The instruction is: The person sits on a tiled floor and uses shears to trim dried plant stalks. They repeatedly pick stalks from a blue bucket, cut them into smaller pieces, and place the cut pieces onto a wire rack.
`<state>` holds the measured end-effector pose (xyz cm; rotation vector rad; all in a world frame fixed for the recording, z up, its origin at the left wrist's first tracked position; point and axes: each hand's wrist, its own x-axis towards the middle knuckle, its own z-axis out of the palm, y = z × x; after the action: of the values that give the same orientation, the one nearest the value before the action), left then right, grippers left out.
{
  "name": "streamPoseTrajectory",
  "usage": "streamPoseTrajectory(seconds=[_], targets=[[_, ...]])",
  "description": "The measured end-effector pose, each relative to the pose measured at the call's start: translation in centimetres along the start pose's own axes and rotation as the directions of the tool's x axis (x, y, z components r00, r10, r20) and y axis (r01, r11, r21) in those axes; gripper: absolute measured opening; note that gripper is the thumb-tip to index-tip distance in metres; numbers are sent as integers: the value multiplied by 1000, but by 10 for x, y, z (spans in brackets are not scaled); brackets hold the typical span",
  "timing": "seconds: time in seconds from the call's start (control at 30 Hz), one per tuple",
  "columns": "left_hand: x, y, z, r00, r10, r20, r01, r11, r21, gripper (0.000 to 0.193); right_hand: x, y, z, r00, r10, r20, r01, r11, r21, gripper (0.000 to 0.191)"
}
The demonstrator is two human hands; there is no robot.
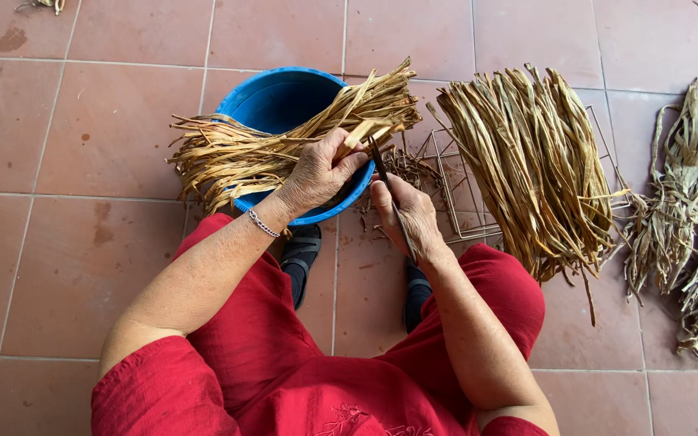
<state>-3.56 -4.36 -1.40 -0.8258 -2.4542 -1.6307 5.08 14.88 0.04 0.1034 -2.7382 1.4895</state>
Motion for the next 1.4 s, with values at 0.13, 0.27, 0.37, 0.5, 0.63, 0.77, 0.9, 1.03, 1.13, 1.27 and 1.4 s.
streamPoseTrajectory(seconds=[0.13,0.27,0.37,0.5,0.63,0.77,0.9,1.03,1.13,1.27,1.4], targets=[[-2,2,1,997,-63,54,65,998,-27,20,-2,11,6,997,80,7,-78,984,-158,44],[1,5,-4,979,-177,100,191,969,-158,19,-4,19,17,994,-53,-95,48,997,-57,52],[5,10,-12,975,-196,109,221,926,-307,22,-6,22,17,993,80,-88,-63,981,186,62],[7,14,-28,946,-302,122,318,776,-545,41,-3,29,17,959,282,35,-260,820,510,76],[4,15,-41,949,-296,105,310,826,-471,38,4,37,20,944,306,125,-315,718,621,84],[2,12,-51,975,-206,84,222,903,-367,36,7,43,23,936,319,148,-340,713,613,87],[0,14,-62,977,-185,110,213,901,-378,38,8,47,28,934,320,158,-346,710,613,87],[-4,21,-73,925,-345,157,379,841,-386,38,12,49,32,912,351,214,-404,666,627,89],[-7,26,-83,924,-339,176,382,805,-454,37,13,49,35,918,335,214,-392,675,625,89],[-13,27,-94,927,-320,197,372,709,-598,33,14,46,40,944,267,194,-327,669,668,91],[-21,20,-101,931,-292,220,361,646,-673,30,21,41,41,949,248,194,-310,628,714,91]])
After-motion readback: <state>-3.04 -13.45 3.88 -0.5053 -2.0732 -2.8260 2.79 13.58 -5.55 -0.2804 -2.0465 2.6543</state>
